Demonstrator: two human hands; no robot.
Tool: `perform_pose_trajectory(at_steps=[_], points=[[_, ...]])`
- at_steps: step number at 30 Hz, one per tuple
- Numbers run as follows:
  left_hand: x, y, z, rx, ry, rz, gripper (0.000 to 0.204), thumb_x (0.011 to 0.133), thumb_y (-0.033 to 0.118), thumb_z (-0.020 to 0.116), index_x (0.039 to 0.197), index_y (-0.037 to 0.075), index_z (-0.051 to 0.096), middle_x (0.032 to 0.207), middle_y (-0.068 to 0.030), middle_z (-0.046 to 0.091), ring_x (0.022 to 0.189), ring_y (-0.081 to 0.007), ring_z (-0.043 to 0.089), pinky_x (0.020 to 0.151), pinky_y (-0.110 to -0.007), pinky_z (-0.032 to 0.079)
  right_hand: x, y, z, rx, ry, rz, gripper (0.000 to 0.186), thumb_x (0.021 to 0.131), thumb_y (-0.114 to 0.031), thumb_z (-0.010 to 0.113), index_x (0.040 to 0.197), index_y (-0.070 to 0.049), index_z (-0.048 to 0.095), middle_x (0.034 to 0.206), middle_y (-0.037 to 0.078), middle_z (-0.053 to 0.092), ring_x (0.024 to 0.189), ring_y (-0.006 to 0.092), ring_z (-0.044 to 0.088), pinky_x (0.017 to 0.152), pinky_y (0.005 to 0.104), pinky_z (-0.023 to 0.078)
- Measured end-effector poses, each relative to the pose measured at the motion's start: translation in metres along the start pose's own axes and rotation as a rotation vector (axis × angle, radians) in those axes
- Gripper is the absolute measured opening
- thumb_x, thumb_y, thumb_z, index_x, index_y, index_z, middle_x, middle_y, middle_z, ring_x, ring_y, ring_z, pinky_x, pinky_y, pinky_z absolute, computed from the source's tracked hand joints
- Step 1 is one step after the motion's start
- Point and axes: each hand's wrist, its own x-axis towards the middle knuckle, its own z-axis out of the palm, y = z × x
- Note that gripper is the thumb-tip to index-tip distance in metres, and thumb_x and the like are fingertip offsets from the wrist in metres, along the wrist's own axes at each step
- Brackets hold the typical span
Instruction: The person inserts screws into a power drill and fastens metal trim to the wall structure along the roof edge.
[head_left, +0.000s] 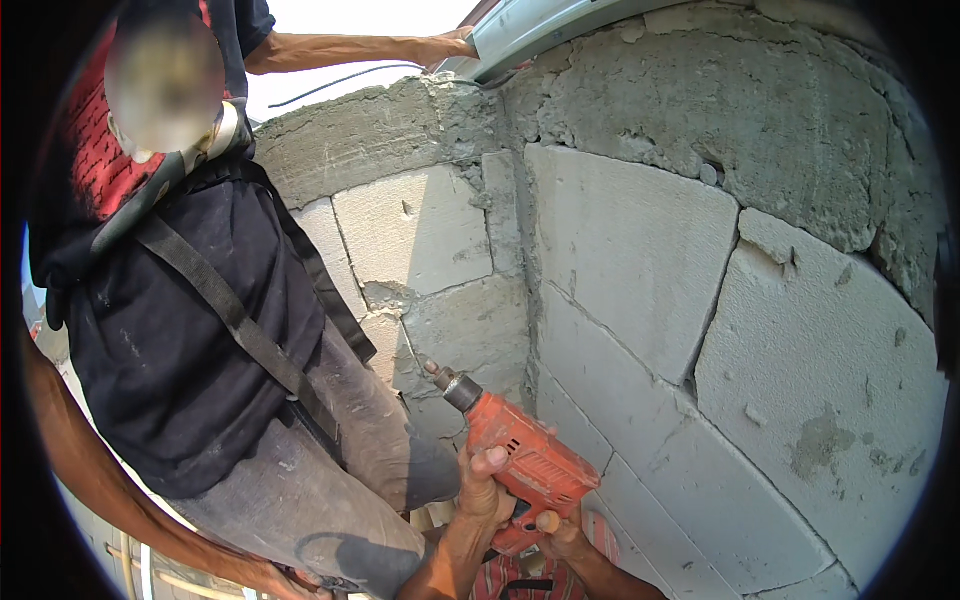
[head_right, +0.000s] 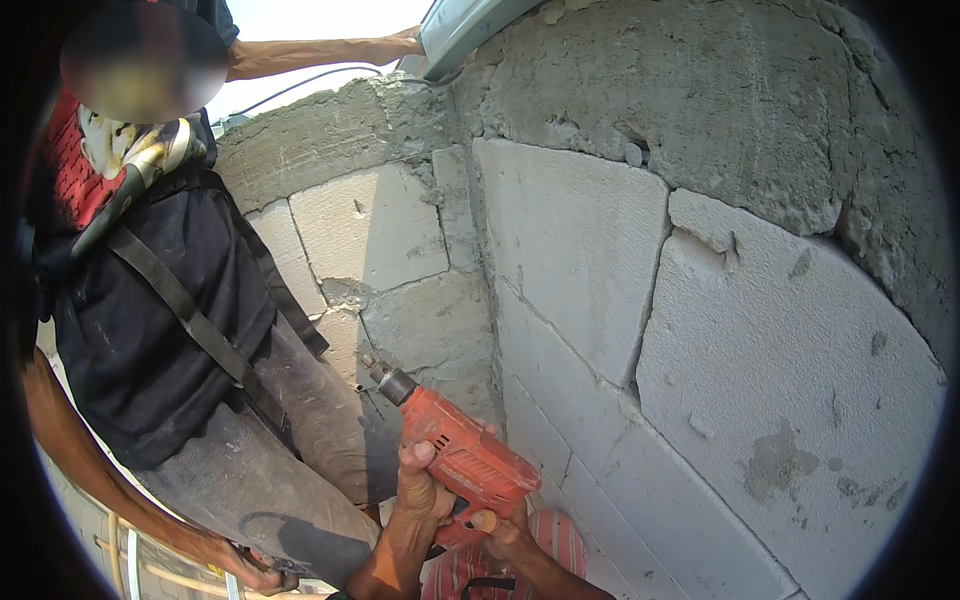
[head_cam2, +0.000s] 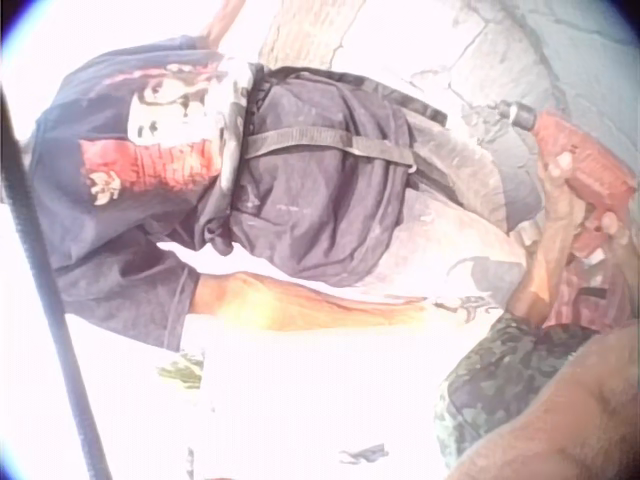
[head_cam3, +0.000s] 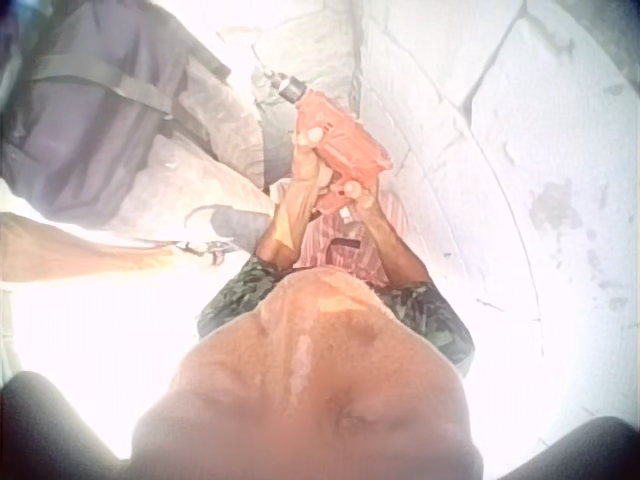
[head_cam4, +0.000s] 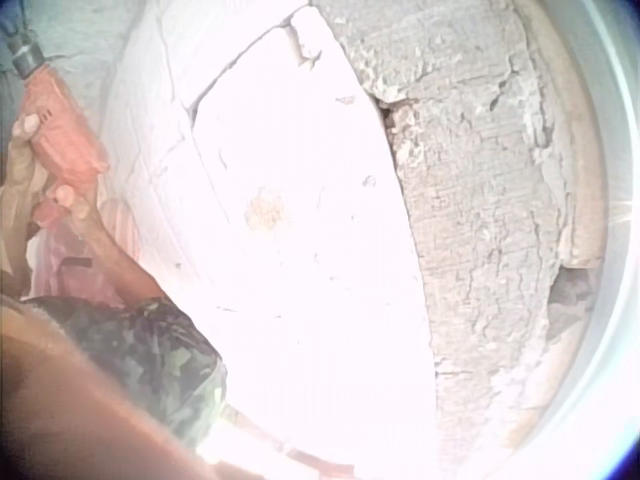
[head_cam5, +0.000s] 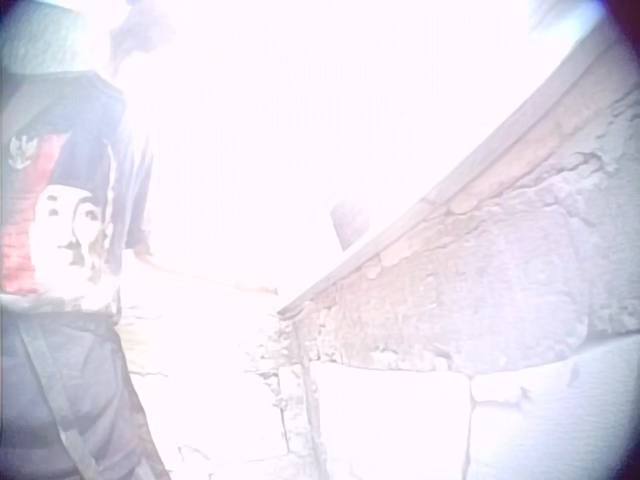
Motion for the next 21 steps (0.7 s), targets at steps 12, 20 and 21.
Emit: perform_pose_trajectory(at_steps=[12, 20, 21], points=[[0.001, 0.002, -0.004, 0.130, -0.101, -0.068, 0.082, 0.069, 0.037, 0.077, 0.126, -0.008, 0.041, 0.114, -0.0235, 0.057, 0.107, -0.0346, 0.061, 0.092, -0.048, 0.053, -0.009, 0.000, 0.002, 0.122, 0.030, 0.087, 0.055, 0.079, -0.007, 0.068, 0.128, 0.004, 0.045, 0.106, 0.015, 0.060, 0.088, 0.0234, 0.064, 0.075, 0.0383, 0.059], [0.004, 0.013, -0.017, 0.390, -0.187, -0.070, 0.098, 0.064, 0.059, 0.080, 0.125, -0.007, 0.044, 0.114, -0.0187, 0.058, 0.104, -0.0273, 0.061, 0.085, -0.038, 0.055, -0.004, -0.010, 0.010, 0.027, 0.003, 0.055, 0.052, 0.080, -0.020, 0.071, 0.121, 0.005, 0.050, 0.100, 0.016, 0.061, 0.088, 0.0219, 0.063, 0.075, 0.0358, 0.058], [0.004, 0.012, -0.025, 0.437, -0.178, -0.078, 0.101, 0.061, 0.063, 0.080, 0.126, -0.007, 0.045, 0.114, -0.0161, 0.058, 0.102, -0.0250, 0.061, 0.084, -0.036, 0.053, -0.005, -0.010, 0.009, 0.033, 0.003, 0.070, 0.052, 0.080, -0.019, 0.070, 0.121, 0.005, 0.050, 0.101, 0.016, 0.062, 0.088, 0.0223, 0.063, 0.075, 0.0363, 0.058]])
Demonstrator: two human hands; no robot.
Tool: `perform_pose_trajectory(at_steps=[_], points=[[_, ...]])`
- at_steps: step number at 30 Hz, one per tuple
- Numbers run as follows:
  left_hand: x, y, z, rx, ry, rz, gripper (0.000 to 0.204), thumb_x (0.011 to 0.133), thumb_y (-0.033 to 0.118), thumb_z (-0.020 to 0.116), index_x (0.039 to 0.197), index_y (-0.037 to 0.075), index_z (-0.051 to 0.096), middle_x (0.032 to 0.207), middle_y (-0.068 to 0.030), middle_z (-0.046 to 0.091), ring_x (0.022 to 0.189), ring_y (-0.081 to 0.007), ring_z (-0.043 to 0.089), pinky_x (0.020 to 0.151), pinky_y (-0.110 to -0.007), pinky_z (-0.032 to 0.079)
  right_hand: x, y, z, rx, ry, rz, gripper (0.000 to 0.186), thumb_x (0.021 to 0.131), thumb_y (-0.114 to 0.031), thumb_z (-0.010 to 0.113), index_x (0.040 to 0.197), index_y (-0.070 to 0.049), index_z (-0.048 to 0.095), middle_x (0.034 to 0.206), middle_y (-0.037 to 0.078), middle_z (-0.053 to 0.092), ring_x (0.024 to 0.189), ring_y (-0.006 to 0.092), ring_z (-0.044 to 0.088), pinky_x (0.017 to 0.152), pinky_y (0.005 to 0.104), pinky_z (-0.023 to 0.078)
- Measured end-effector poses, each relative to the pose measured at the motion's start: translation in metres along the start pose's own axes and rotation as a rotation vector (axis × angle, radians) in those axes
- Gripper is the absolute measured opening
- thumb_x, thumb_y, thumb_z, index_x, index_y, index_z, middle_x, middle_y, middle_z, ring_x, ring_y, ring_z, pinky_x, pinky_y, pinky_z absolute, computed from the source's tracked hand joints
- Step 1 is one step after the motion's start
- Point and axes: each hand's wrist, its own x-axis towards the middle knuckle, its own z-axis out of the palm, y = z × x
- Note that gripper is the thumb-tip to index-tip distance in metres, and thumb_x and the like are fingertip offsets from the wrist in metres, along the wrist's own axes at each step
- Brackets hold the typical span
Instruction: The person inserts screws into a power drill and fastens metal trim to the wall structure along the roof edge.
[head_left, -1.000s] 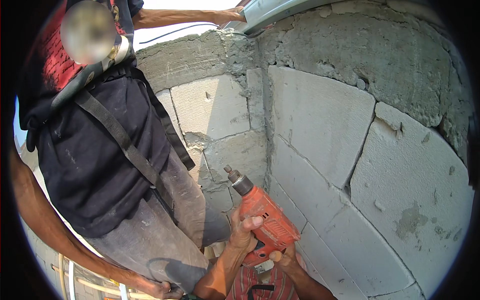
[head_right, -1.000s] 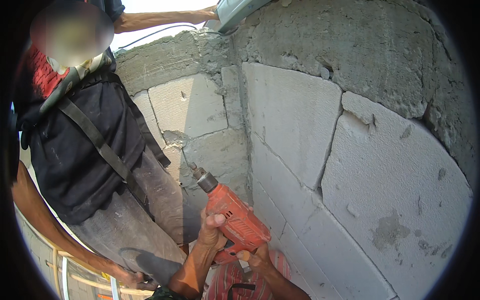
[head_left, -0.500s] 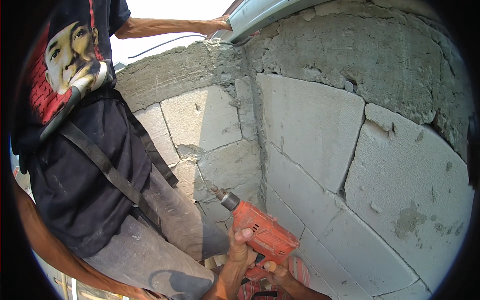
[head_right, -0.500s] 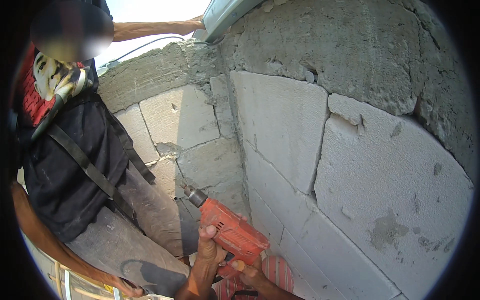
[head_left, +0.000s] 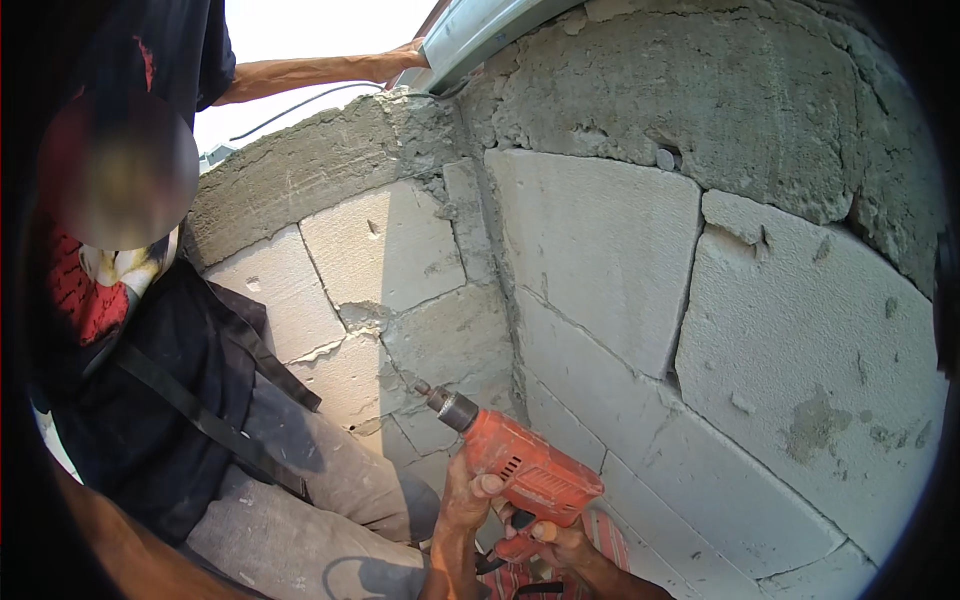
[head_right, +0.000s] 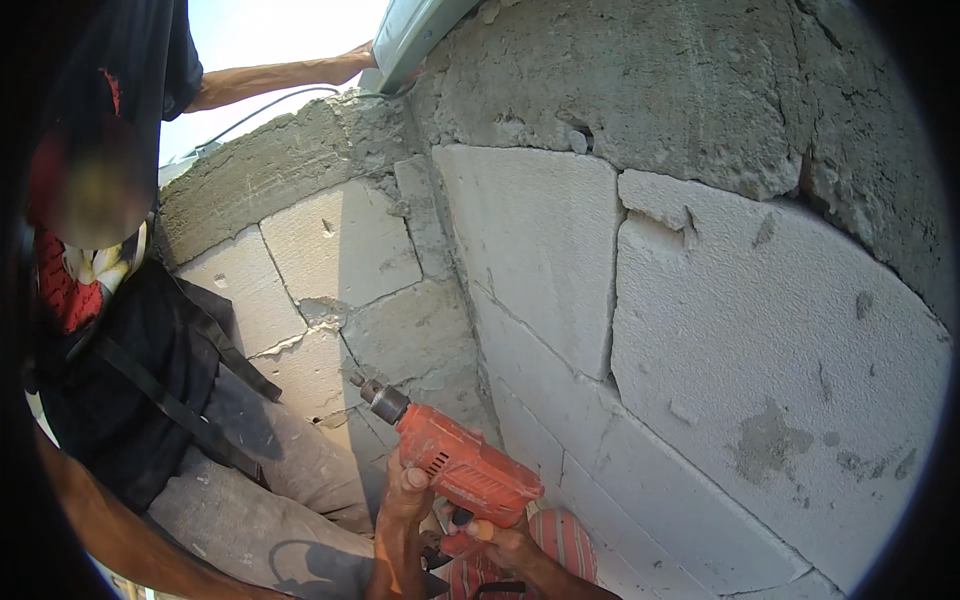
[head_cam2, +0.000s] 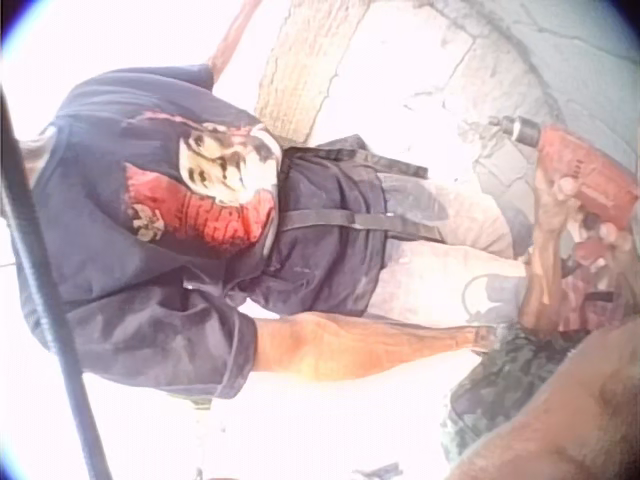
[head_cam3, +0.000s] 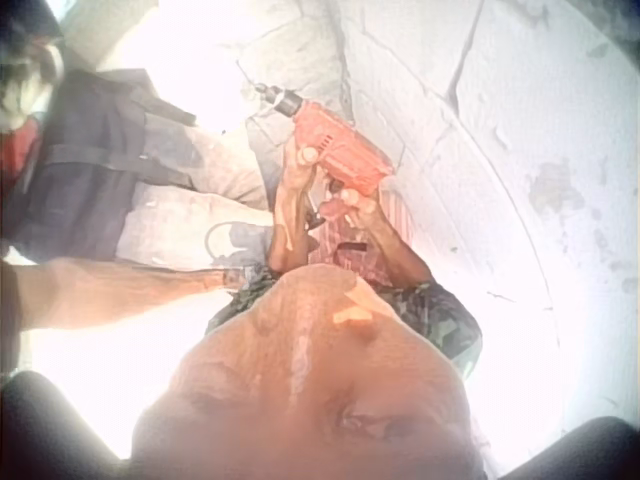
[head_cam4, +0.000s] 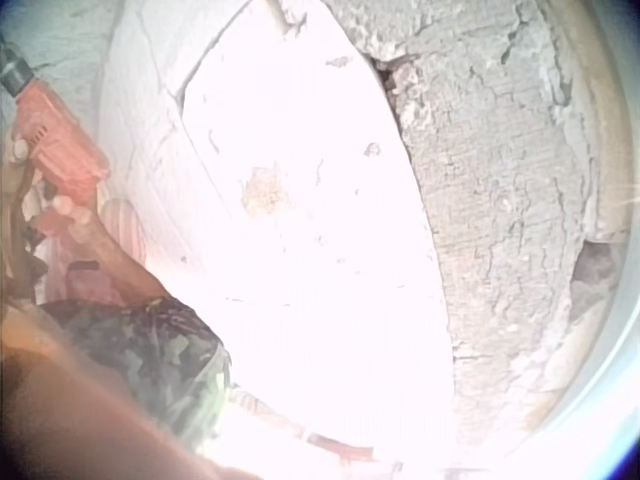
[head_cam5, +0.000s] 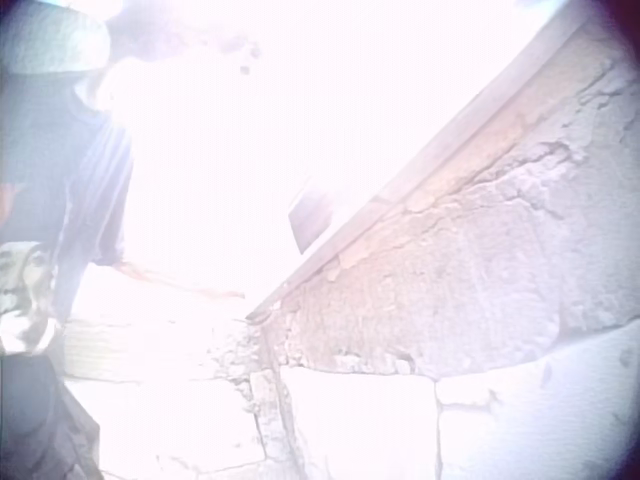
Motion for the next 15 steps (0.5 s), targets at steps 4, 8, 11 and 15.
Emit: perform_pose_trajectory(at_steps=[4, 8, 11, 15], points=[[0.000, -0.008, -0.002, 0.046, 0.027, 0.060, 0.105, 0.060, 0.067, 0.080, 0.128, -0.006, 0.045, 0.113, -0.0111, 0.056, 0.100, -0.0208, 0.059, 0.085, -0.034, 0.050, -0.002, 0.001, -0.004, 0.021, -0.017, 0.028, 0.050, 0.081, -0.017, 0.069, 0.121, 0.006, 0.050, 0.103, 0.017, 0.062, 0.088, 0.0238, 0.063, 0.075, 0.0377, 0.058], [0.000, -0.006, 0.010, 0.023, 0.058, 0.064, 0.104, 0.061, 0.066, 0.079, 0.128, -0.005, 0.045, 0.113, -0.0106, 0.056, 0.102, -0.0207, 0.058, 0.088, -0.034, 0.048, -0.001, 0.005, -0.014, 0.155, -0.079, -0.006, 0.049, 0.080, -0.003, 0.062, 0.126, 0.003, 0.046, 0.105, 0.018, 0.061, 0.092, 0.0226, 0.064, 0.078, 0.0341, 0.061], [0.001, -0.008, 0.012, 0.013, 0.058, 0.021, 0.103, 0.063, 0.065, 0.079, 0.129, -0.005, 0.044, 0.114, -0.0105, 0.056, 0.102, -0.0206, 0.058, 0.087, -0.034, 0.048, -0.002, 0.004, -0.014, 0.209, -0.059, 0.019, 0.048, 0.081, -0.003, 0.061, 0.126, 0.004, 0.047, 0.106, 0.018, 0.061, 0.091, 0.0223, 0.064, 0.080, 0.0348, 0.059], [0.001, -0.012, 0.012, 0.023, 0.071, 0.051, 0.102, 0.065, 0.065, 0.077, 0.131, -0.005, 0.042, 0.114, -0.0101, 0.056, 0.103, -0.0208, 0.057, 0.088, -0.034, 0.048, -0.001, 0.004, -0.020, 0.156, -0.038, 0.042, 0.052, 0.081, -0.011, 0.065, 0.127, 0.005, 0.044, 0.103, 0.018, 0.061, 0.090, 0.0247, 0.063, 0.077, 0.0397, 0.059]])
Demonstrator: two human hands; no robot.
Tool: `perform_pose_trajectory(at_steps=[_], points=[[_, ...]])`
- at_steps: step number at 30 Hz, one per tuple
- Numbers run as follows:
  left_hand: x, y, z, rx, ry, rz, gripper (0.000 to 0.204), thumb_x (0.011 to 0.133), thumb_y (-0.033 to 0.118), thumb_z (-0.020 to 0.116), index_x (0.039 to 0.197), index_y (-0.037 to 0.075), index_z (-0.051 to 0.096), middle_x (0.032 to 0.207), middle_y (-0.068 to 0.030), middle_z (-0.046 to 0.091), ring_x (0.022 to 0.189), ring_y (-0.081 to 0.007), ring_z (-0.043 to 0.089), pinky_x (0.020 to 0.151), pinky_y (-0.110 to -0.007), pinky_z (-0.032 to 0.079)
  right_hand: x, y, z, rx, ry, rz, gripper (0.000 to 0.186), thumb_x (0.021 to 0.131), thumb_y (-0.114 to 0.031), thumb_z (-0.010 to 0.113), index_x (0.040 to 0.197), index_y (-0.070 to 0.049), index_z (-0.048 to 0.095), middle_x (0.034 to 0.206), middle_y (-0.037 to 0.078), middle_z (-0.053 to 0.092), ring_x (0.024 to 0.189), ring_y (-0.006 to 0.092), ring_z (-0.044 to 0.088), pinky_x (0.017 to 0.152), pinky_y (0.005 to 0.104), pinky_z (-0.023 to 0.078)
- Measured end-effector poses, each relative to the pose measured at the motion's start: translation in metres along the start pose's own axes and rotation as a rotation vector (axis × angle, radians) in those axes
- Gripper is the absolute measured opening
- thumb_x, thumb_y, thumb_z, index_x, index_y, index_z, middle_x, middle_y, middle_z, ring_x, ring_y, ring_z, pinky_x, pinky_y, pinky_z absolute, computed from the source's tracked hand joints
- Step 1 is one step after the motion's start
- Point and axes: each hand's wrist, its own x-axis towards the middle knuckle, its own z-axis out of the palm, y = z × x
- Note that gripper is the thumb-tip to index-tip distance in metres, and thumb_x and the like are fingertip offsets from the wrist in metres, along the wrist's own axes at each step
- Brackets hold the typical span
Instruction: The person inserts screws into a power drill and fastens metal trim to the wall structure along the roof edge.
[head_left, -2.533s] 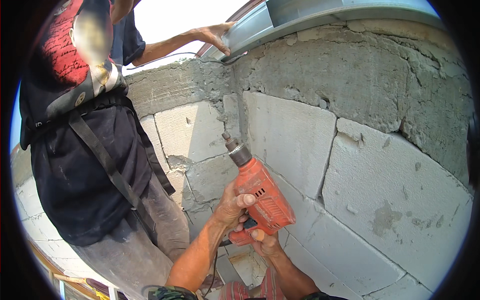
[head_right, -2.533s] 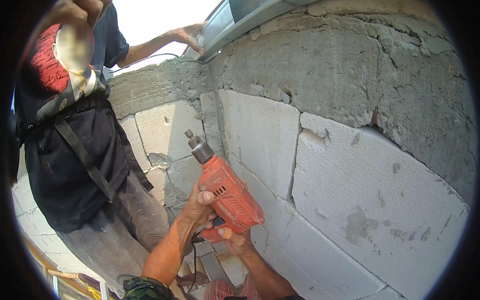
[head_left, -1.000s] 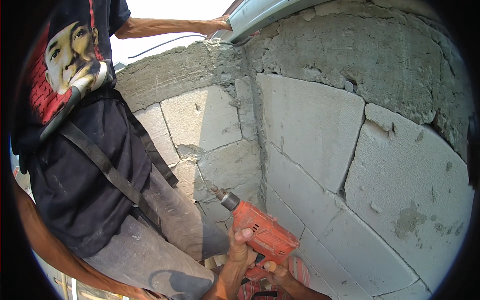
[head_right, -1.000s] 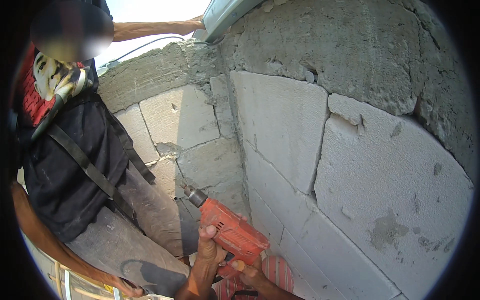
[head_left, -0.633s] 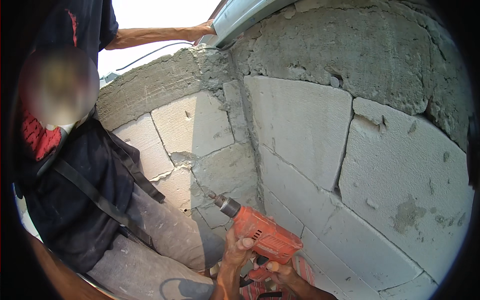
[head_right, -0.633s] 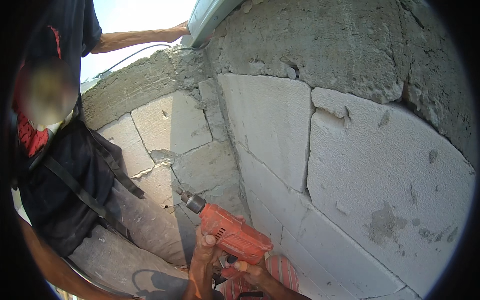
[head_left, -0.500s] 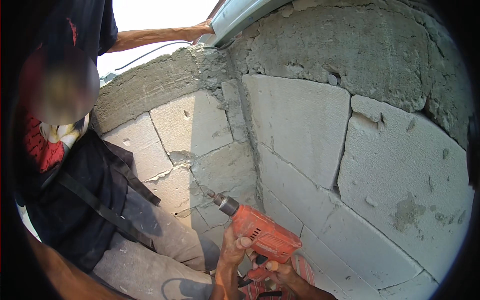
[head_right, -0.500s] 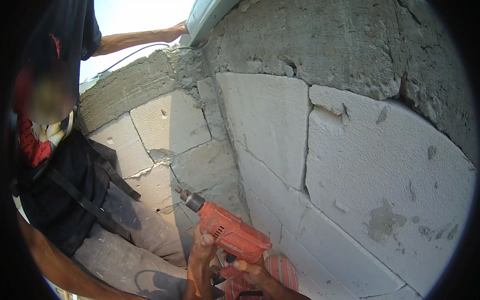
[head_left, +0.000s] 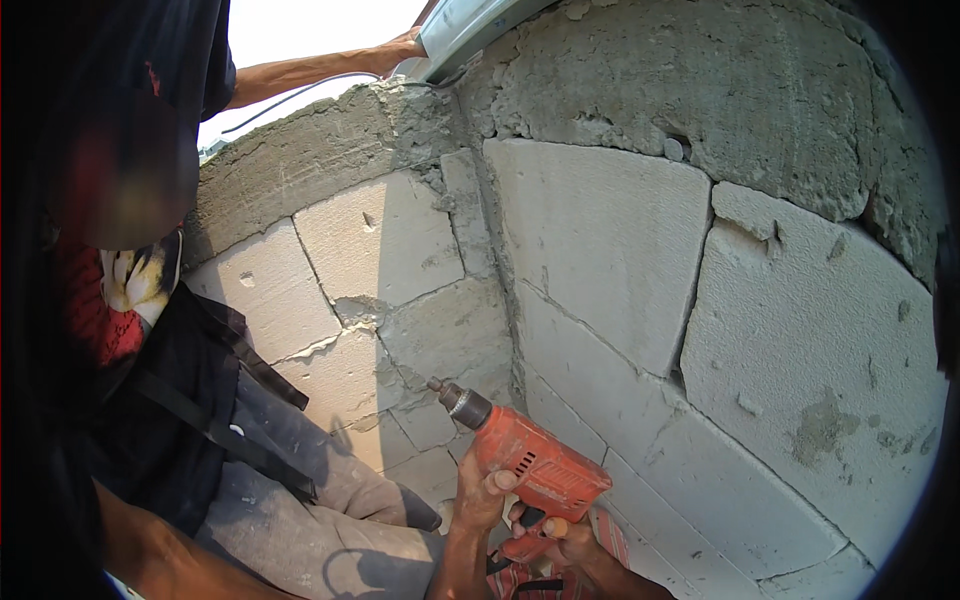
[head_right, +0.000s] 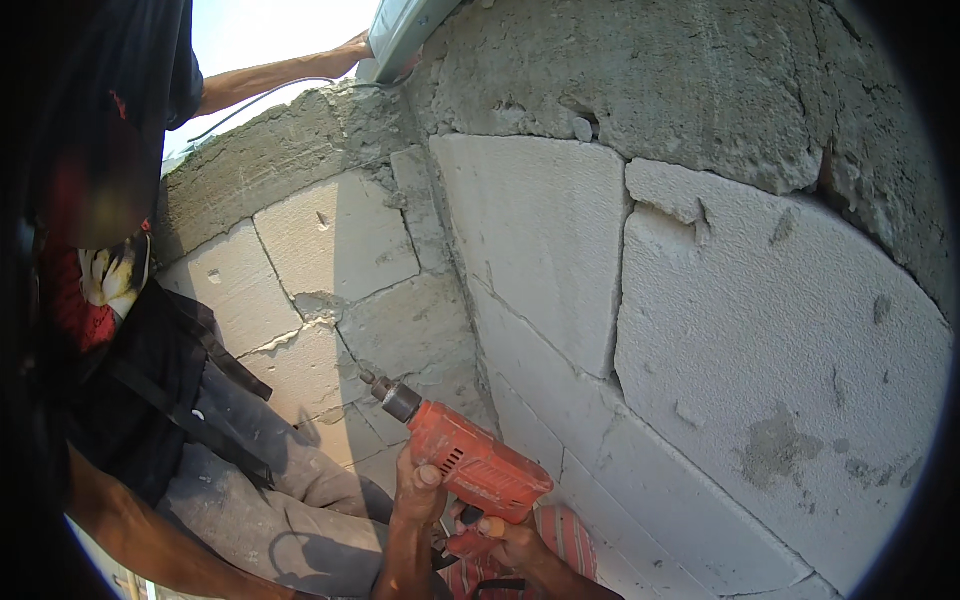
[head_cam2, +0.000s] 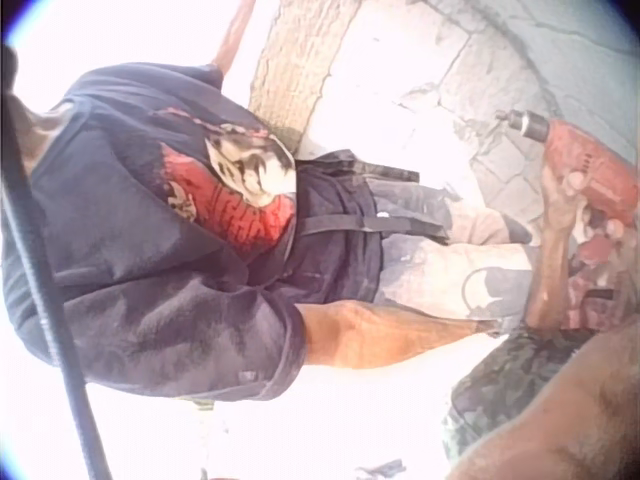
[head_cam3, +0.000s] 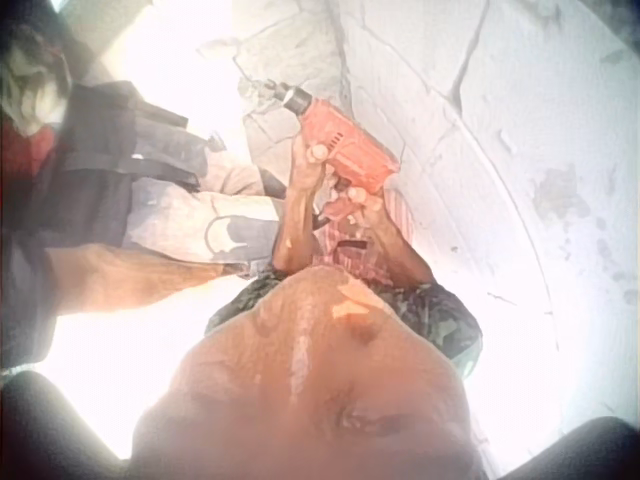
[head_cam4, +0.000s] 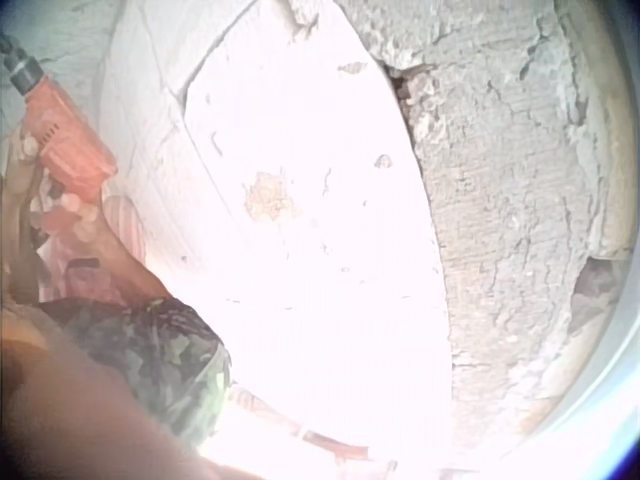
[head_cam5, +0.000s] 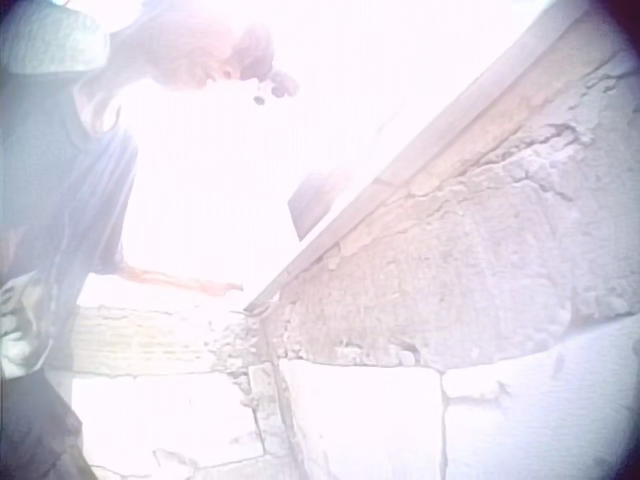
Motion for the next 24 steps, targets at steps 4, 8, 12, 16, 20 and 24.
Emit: perform_pose_trajectory(at_steps=[4, 8, 12, 16, 20, 24], points=[[0.006, 0.004, 0.012, 0.052, 0.005, 0.034, 0.104, 0.064, 0.068, 0.077, 0.131, -0.004, 0.042, 0.114, -0.0105, 0.056, 0.104, -0.0211, 0.057, 0.088, -0.035, 0.048, 0.002, -0.004, 0.004, 0.149, -0.046, 0.013, 0.049, 0.081, -0.006, 0.062, 0.125, 0.004, 0.044, 0.102, 0.018, 0.060, 0.091, 0.0253, 0.061, 0.078, 0.0395, 0.060], [0.006, 0.010, 0.021, 0.103, 0.046, 0.039, 0.106, 0.063, 0.071, 0.076, 0.130, -0.004, 0.042, 0.113, -0.0106, 0.056, 0.104, -0.0209, 0.056, 0.089, -0.036, 0.047, 0.005, -0.002, -0.005, 0.185, -0.097, 0.005, 0.050, 0.081, -0.009, 0.063, 0.125, 0.004, 0.044, 0.104, 0.019, 0.060, 0.090, 0.0260, 0.061, 0.078, 0.0390, 0.058], [0.009, 0.013, 0.023, 0.123, 0.066, 0.064, 0.099, 0.067, 0.067, 0.075, 0.129, -0.003, 0.041, 0.109, -0.0117, 0.056, 0.097, -0.0187, 0.058, 0.083, -0.034, 0.049, 0.008, 0.001, -0.012, 0.216, -0.087, 0.036, 0.056, 0.080, -0.015, 0.068, 0.127, 0.003, 0.044, 0.104, 0.018, 0.060, 0.089, 0.0269, 0.062, 0.074, 0.0409, 0.056], [0.007, 0.021, 0.026, 0.139, 0.053, 0.034, 0.093, 0.071, 0.054, 0.077, 0.131, -0.004, 0.036, 0.103, -0.0121, 0.057, 0.071, -0.0122, 0.059, 0.057, -0.026, 0.051, 0.014, 0.000, -0.012, 0.301, -0.153, 0.086, 0.058, 0.079, -0.018, 0.070, 0.128, 0.002, 0.045, 0.103, 0.018, 0.062, 0.087, 0.0272, 0.062, 0.075, 0.0412, 0.055], [0.007, 0.024, 0.025, 0.090, -0.007, 0.023, 0.090, 0.075, 0.043, 0.078, 0.134, -0.004, 0.030, 0.098, -0.0113, 0.057, 0.051, -0.0066, 0.053, 0.036, -0.019, 0.042, 0.019, 0.002, -0.021, 0.310, -0.221, 0.068, 0.059, 0.079, -0.019, 0.070, 0.129, 0.002, 0.045, 0.103, 0.018, 0.062, 0.086, 0.0272, 0.062, 0.076, 0.0419, 0.054], [0.006, 0.026, 0.024, 0.132, -0.040, 0.015, 0.090, 0.079, 0.042, 0.077, 0.137, -0.003, 0.027, 0.104, -0.0130, 0.056, 0.067, -0.0106, 0.057, 0.051, -0.022, 0.049, 0.018, 0.003, -0.022, 0.316, -0.209, 0.059, 0.060, 0.079, -0.020, 0.070, 0.129, 0.002, 0.045, 0.103, 0.018, 0.062, 0.085, 0.0262, 0.062, 0.073, 0.0397, 0.053]])
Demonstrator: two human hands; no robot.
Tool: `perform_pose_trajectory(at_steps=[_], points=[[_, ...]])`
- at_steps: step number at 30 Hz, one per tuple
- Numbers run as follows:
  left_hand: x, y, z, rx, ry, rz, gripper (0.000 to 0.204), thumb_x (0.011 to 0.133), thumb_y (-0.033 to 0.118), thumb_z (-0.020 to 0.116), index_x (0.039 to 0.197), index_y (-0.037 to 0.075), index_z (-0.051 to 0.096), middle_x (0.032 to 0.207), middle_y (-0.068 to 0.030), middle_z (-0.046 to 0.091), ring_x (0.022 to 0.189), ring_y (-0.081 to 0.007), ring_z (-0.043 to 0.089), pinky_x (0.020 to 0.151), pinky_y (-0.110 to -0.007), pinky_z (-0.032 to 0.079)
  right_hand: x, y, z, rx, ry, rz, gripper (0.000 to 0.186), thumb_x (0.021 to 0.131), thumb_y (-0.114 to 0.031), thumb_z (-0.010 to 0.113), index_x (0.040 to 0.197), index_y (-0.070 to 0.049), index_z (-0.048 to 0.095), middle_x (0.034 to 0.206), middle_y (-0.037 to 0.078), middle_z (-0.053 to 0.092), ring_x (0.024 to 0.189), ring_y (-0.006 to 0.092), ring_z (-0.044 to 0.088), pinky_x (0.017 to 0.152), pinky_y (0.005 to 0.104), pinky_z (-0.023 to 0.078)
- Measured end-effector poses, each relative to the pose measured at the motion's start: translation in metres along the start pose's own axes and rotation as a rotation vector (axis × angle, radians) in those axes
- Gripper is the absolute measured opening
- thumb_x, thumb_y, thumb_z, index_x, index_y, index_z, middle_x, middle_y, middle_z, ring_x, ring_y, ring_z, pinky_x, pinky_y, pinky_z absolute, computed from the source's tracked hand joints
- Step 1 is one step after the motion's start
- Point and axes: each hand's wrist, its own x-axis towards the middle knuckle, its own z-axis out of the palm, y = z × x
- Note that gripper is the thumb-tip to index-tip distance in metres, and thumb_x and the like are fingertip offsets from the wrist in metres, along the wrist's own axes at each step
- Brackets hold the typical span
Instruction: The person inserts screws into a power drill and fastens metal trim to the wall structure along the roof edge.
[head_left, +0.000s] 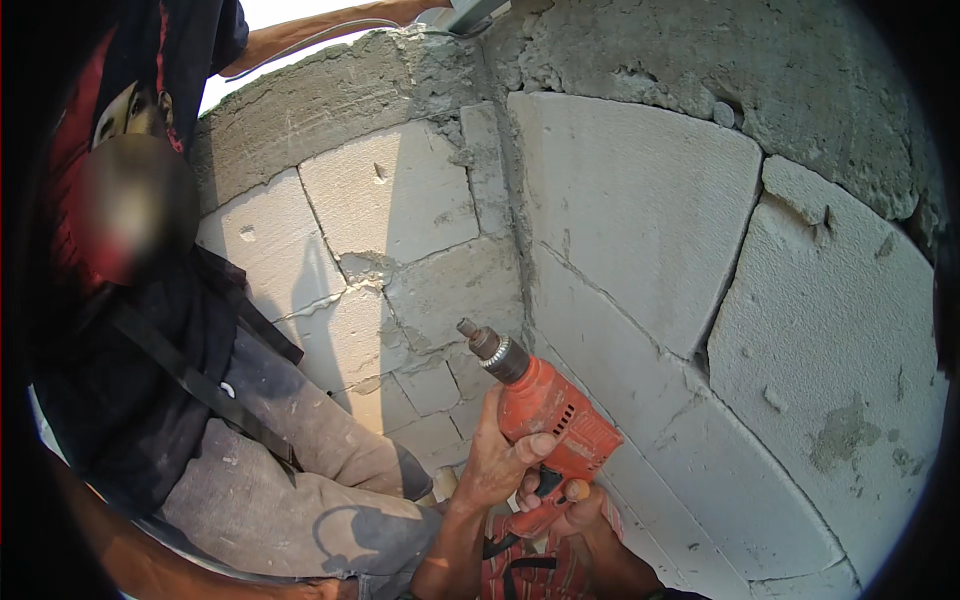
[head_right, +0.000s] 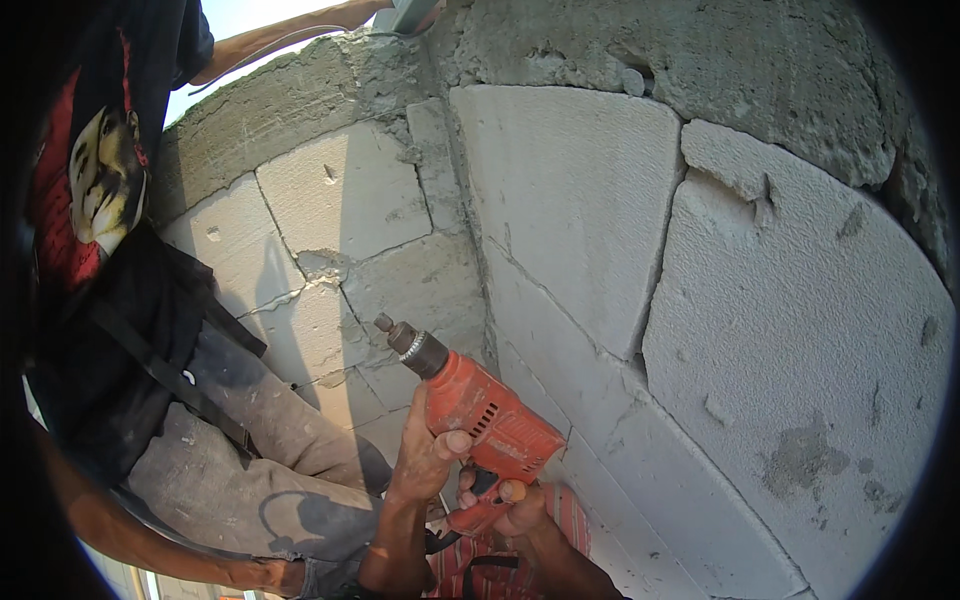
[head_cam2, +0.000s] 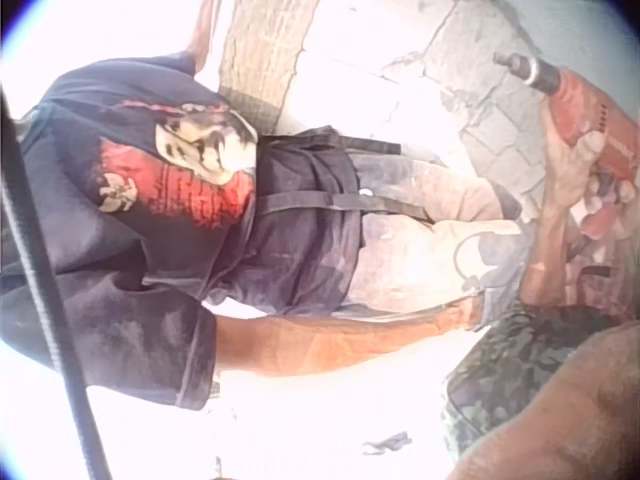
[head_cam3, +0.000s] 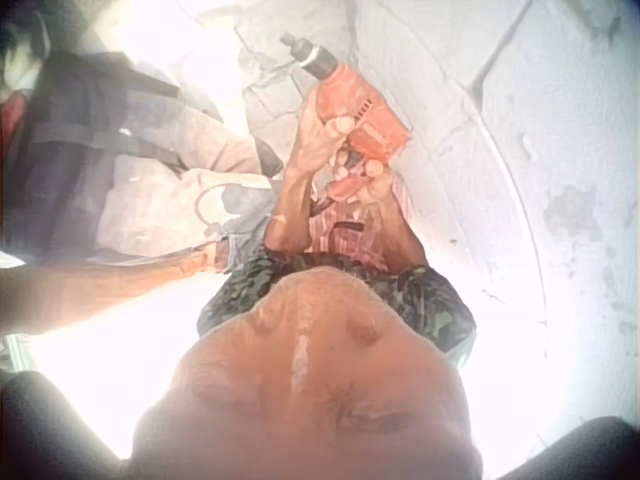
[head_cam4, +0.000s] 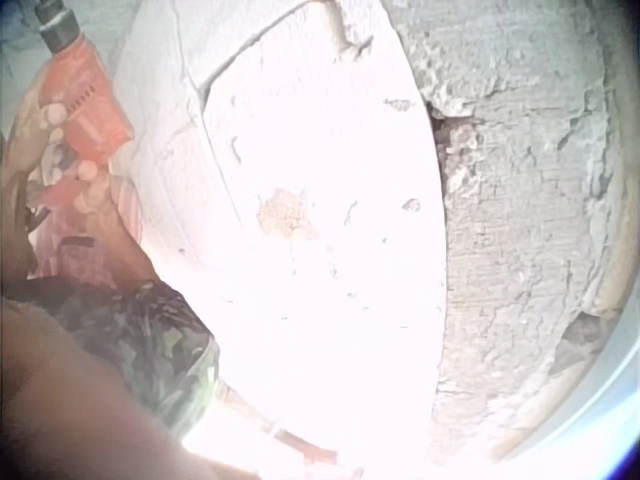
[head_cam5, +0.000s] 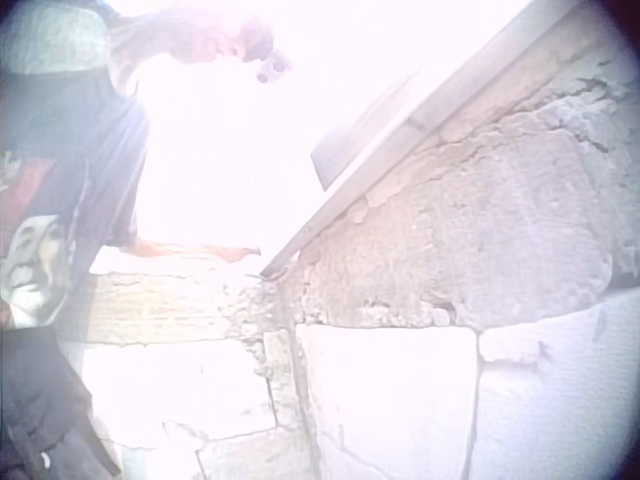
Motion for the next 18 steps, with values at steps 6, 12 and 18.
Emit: perform_pose_trajectory(at_steps=[6, 12, 18], points=[[0.006, 0.005, -0.010, 0.024, -0.114, -0.124, 0.097, 0.081, 0.047, 0.074, 0.143, -0.004, 0.020, 0.112, -0.0139, 0.054, 0.086, -0.0152, 0.057, 0.071, -0.029, 0.052, 0.008, -0.017, -0.006, -0.014, -0.015, 0.020, 0.063, 0.078, -0.024, 0.070, 0.128, 0.004, 0.045, 0.099, 0.018, 0.063, 0.081, 0.0247, 0.062, 0.073, 0.0378, 0.052], [0.014, 0.003, -0.015, 0.076, -0.151, -0.043, 0.098, 0.082, 0.047, 0.073, 0.144, -0.008, 0.021, 0.122, -0.0162, 0.051, 0.096, -0.0185, 0.056, 0.079, -0.031, 0.051, 0.012, -0.015, -0.007, 0.051, 0.002, 0.033, 0.061, 0.077, -0.027, 0.071, 0.125, 0.004, 0.048, 0.096, 0.018, 0.064, 0.075, 0.0238, 0.061, 0.071, 0.0376, 0.050], [0.019, -0.007, -0.018, 0.122, -0.119, 0.065, 0.097, 0.079, 0.043, 0.078, 0.144, -0.007, 0.026, 0.133, -0.0190, 0.047, 0.121, -0.0249, 0.048, 0.102, -0.037, 0.040, 0.015, -0.011, -0.003, 0.097, 0.022, 0.052, 0.054, 0.076, -0.029, 0.070, 0.117, 0.002, 0.054, 0.095, 0.015, 0.064, 0.072, 0.0213, 0.060, 0.068, 0.0370, 0.048]])
